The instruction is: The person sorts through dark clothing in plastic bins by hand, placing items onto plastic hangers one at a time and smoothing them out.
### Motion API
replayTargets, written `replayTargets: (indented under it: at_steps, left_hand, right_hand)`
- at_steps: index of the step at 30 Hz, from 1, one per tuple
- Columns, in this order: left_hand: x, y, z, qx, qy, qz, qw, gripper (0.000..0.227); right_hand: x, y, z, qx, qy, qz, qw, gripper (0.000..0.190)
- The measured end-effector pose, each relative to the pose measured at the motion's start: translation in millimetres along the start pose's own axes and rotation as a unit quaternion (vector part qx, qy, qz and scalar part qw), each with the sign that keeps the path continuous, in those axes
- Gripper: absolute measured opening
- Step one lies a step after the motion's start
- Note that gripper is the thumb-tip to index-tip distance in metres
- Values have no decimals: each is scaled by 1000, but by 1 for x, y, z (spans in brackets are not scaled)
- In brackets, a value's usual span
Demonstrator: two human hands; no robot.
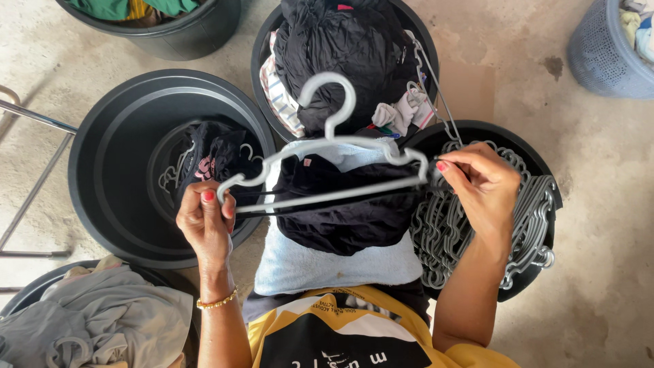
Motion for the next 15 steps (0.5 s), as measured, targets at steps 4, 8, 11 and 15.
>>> replayTargets:
  at_steps: [4, 8, 11, 15]
  left_hand:
    - [8, 6, 5, 1, -73, -70, 995, 24]
    - [12, 2, 13, 22, -128, -72, 989, 22]
    - [8, 3, 15, 27, -110, -23, 993, 23]
    - [-10, 1, 17, 54, -40, 42, 997, 21]
  right_hand:
    - [5, -12, 5, -23, -47, 16, 998, 8]
    - [-5, -9, -14, -64, 11, 104, 992, 12]
    - [0, -7, -14, -44, -148, 30, 988, 28]
    - [13, -6, 15, 76, -147, -49, 985, 24]
Point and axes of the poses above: each hand's wrist, its own y-axis towards the middle knuckle, its own x-axis out of the back of the hand, z = x × y, the point moved 5 cm from there along y, towards the middle knuckle
